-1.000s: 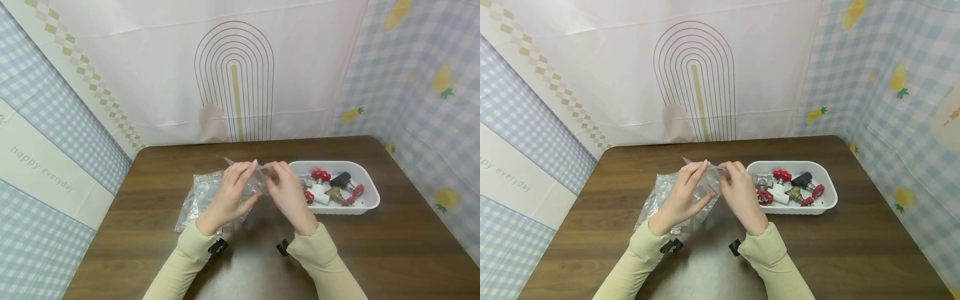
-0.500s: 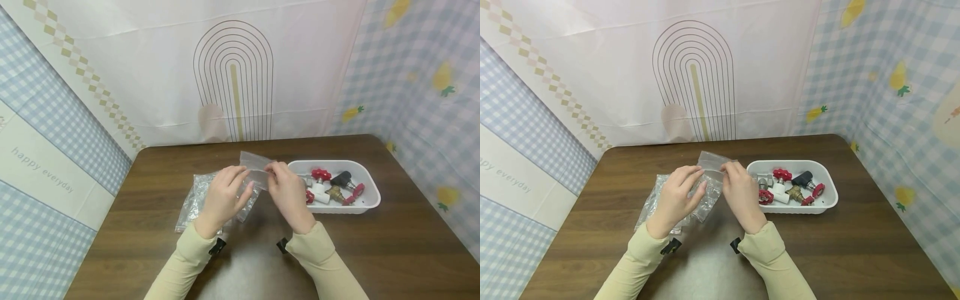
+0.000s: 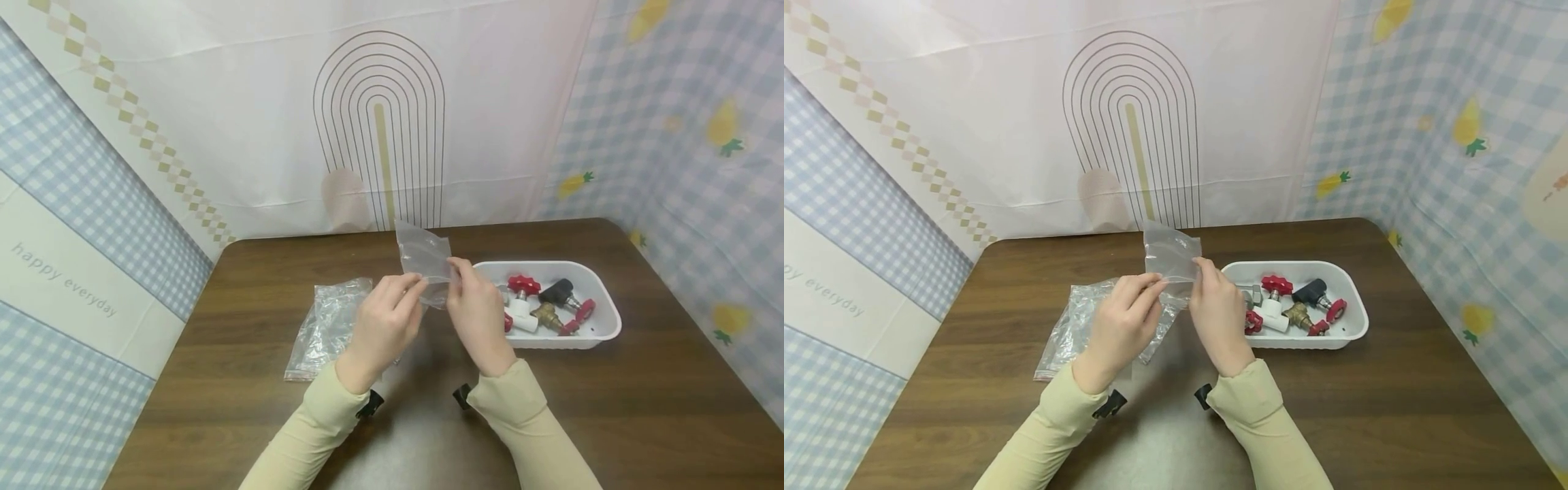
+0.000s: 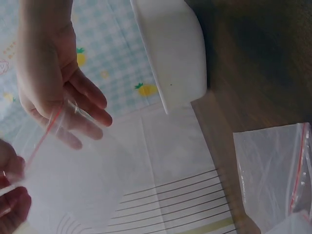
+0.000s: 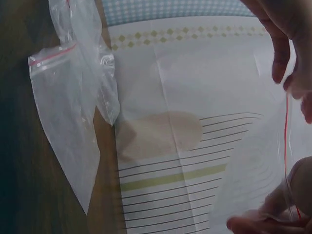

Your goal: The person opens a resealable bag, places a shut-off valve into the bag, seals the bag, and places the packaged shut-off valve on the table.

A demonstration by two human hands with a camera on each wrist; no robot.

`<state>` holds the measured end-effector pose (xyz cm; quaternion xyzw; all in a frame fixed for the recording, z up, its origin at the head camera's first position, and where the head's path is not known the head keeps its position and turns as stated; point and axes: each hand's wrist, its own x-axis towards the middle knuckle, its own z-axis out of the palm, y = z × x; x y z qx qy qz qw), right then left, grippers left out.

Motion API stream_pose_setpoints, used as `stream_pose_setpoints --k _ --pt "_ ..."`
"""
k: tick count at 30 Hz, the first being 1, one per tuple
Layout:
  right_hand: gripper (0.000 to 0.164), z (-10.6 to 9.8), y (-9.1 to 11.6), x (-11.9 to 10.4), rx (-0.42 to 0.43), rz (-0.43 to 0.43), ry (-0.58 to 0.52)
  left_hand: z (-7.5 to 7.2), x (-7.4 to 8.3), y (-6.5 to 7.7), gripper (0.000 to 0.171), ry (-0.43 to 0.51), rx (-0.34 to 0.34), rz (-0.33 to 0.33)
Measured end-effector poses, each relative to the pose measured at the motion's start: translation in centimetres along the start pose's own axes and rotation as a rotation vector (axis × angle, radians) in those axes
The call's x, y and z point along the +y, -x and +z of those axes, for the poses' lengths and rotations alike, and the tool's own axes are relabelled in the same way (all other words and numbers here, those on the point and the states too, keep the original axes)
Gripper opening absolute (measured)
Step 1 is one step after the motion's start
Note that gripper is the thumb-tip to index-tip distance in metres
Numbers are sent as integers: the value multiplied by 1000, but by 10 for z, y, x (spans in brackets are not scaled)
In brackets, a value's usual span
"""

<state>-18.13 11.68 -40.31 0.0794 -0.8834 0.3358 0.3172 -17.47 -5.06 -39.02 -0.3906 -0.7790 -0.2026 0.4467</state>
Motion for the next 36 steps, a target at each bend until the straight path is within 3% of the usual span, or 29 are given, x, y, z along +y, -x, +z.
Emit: stream_pose_setpoints --k 3,6,9,13,18,23,30,36 --pt "26 0 1 0 -66 80 -103 1 -2 2 45 72 -33 73" --pt "26 -2 1 -5 -97 210 -259 1 -5 5 72 132 -60 144" --pt "29 -5 1 -12 -143 328 -474 1 -8 9 99 95 -70 179" --pt "31 -4 1 -21 -231 378 -608 2 -15 11 122 25 -84 158" --pt "35 -1 4 -28 -341 372 -574 2 -23 14 128 17 -84 89" --pt "45 0 5 -29 -416 330 -542 -2 -27 15 112 10 -83 71" --pt "44 1 5 -26 -414 311 -475 -4 -26 15 90 -18 -90 105" --pt "33 -1 5 -22 -361 281 -384 -2 -23 14 86 46 -107 127"
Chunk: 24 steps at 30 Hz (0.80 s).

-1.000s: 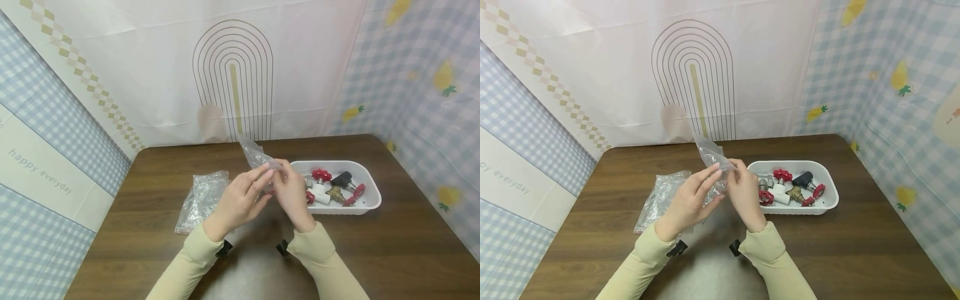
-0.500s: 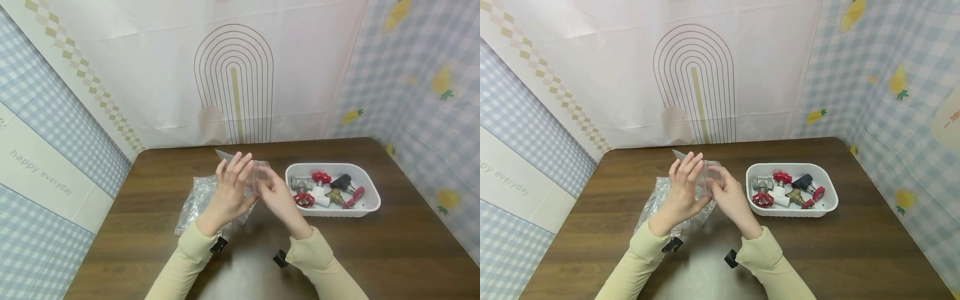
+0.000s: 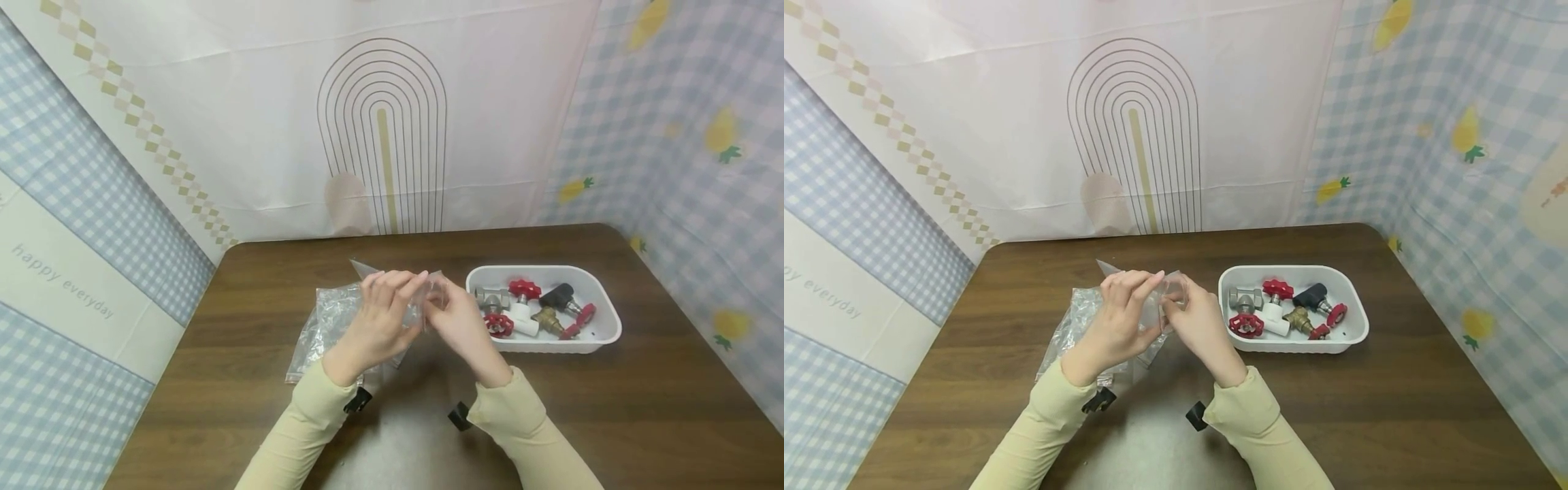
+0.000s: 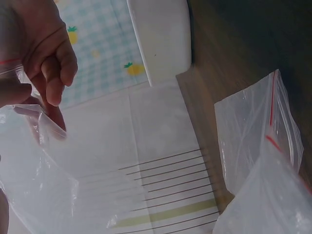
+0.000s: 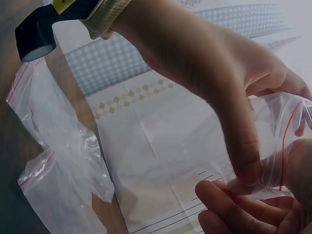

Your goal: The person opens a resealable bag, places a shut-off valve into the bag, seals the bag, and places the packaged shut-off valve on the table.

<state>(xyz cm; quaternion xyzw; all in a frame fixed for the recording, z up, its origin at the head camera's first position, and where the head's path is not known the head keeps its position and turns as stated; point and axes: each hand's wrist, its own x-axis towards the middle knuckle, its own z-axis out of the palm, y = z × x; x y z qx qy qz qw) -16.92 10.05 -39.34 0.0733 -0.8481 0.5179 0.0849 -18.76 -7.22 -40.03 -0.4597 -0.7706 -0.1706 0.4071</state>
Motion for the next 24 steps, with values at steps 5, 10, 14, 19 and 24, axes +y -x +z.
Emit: stream_pose_setpoints --k 5,10,14,19,24 --pt "30 -1 -1 2 24 -20 64 -1 2 -1 86 32 -7 5" --pt "34 -2 0 2 35 -44 38 -2 1 -2 86 63 30 -2" --pt "49 -4 4 -1 153 -149 -52 -3 -3 0 88 86 47 -15" --pt "27 -10 9 -5 324 -403 -49 -6 -5 2 86 101 23 -31" --pt "19 -12 10 -8 172 -461 -7 -7 -5 2 84 91 -1 -34"
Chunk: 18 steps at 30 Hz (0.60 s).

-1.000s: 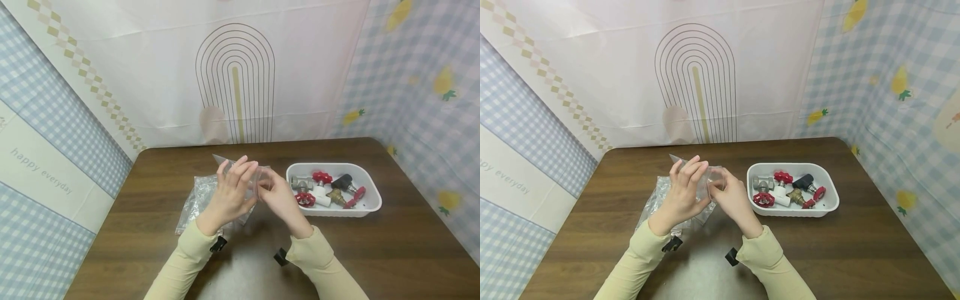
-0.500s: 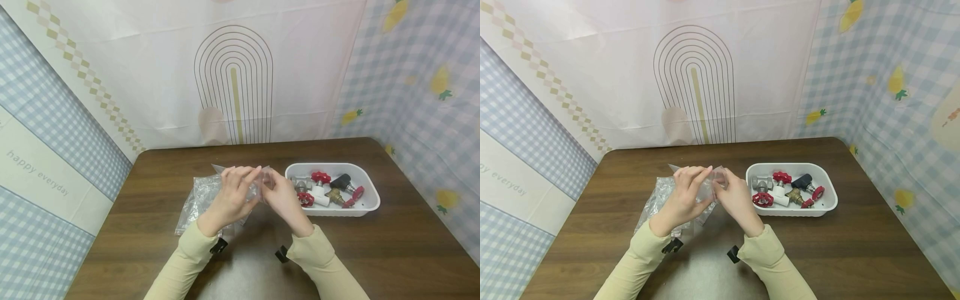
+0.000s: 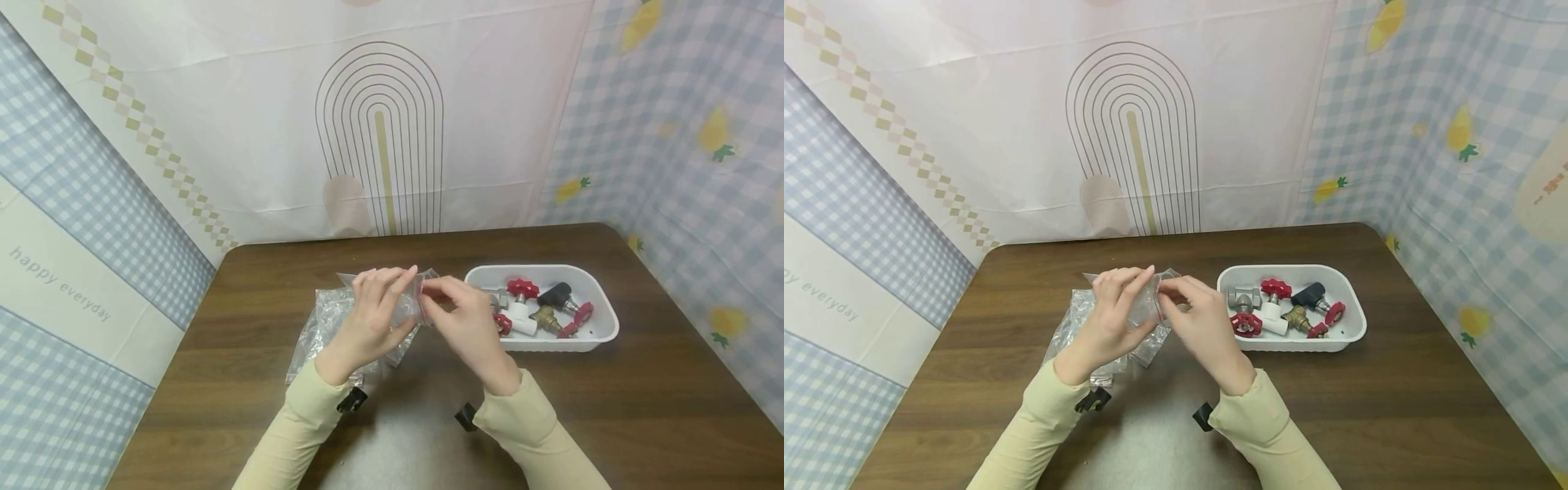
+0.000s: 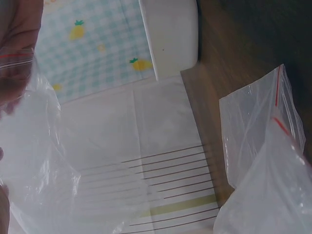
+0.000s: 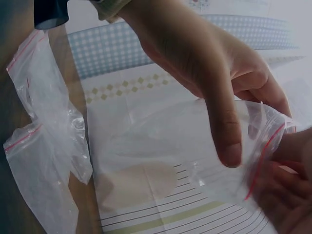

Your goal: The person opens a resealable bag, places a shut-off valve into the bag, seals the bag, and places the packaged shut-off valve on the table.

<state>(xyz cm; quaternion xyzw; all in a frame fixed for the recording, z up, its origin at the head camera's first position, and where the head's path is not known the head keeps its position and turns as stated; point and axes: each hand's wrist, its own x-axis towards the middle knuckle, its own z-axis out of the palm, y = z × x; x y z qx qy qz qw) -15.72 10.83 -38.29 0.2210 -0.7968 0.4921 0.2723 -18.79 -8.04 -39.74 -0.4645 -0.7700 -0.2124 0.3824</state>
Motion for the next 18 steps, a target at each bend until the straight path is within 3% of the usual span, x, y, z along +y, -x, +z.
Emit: stream_pose_setpoints --k 4,8,11,14,18 --pt "31 1 0 0 -123 64 -10 1 0 2 83 -34 -26 17" --pt "44 1 0 0 -164 112 -56 1 0 4 87 -99 -45 32" --pt "41 -1 -2 -2 -199 154 -35 0 -1 5 92 -146 -51 31" --pt "28 -4 -4 -3 -275 205 22 -3 -5 5 94 -163 -65 24" --pt "42 -8 -5 -3 -433 273 26 -8 -10 7 94 -149 -113 7"
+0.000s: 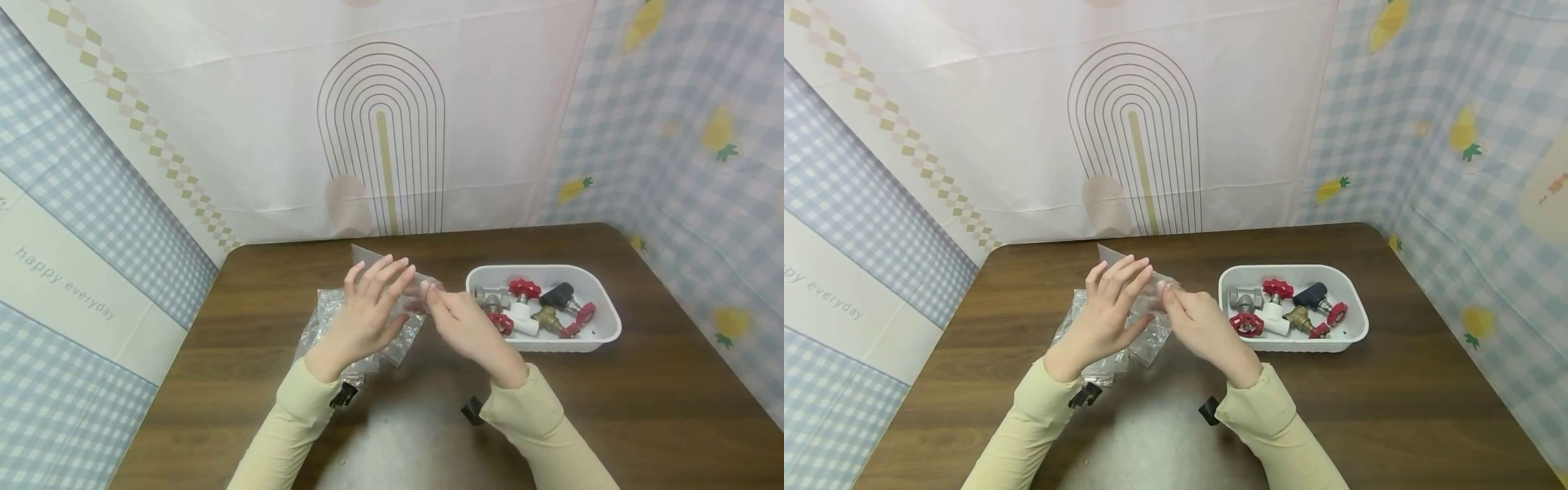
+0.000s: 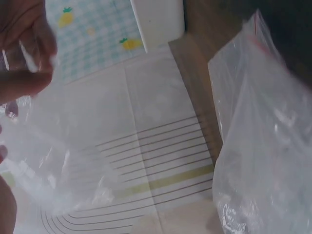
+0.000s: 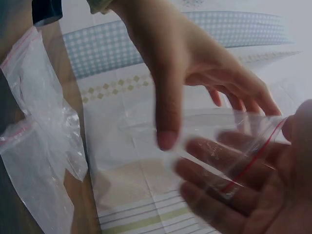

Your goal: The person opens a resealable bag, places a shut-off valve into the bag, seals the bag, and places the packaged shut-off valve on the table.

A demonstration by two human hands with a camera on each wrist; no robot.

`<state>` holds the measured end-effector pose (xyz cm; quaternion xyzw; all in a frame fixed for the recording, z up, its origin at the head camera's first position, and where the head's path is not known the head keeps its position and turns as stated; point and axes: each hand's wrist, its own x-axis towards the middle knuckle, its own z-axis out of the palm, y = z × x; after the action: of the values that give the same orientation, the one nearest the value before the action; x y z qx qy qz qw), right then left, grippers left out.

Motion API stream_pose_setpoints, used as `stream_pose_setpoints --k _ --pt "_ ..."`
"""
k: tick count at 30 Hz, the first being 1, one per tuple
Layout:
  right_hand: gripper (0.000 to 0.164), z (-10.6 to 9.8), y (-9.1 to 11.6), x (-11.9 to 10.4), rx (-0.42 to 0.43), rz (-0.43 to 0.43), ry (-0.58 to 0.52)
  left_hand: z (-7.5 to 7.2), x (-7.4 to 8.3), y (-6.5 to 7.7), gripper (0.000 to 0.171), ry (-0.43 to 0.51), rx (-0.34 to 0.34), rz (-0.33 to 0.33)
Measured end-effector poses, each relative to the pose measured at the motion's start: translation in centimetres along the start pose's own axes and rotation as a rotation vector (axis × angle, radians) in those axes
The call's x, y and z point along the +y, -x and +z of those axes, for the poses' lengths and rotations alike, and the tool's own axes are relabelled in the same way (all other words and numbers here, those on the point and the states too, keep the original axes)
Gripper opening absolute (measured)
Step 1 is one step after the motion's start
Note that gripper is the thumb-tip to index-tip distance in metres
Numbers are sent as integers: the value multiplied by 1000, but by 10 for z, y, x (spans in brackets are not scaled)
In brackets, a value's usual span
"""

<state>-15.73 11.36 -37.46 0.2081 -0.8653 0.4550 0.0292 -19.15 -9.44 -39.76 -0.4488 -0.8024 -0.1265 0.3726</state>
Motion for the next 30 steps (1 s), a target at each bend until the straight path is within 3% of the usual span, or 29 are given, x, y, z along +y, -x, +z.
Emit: stream_pose_setpoints --k 4,8,12,17,24,30 --pt "53 -3 0 2 -133 42 -70 -1 -3 3 96 4 -82 2" --pt "52 -4 0 4 -172 42 -91 0 -3 7 102 -2 -138 7" --pt "44 -5 -1 6 -130 -18 -59 1 -6 8 109 18 -160 0" --pt "60 -2 -3 7 -55 -88 -18 3 -9 8 112 7 -148 -5" --pt "78 1 -4 2 -23 -83 55 4 -6 6 108 -29 -121 -23" --pt "66 4 -4 -2 -14 -83 162 4 2 0 100 -37 -107 10"
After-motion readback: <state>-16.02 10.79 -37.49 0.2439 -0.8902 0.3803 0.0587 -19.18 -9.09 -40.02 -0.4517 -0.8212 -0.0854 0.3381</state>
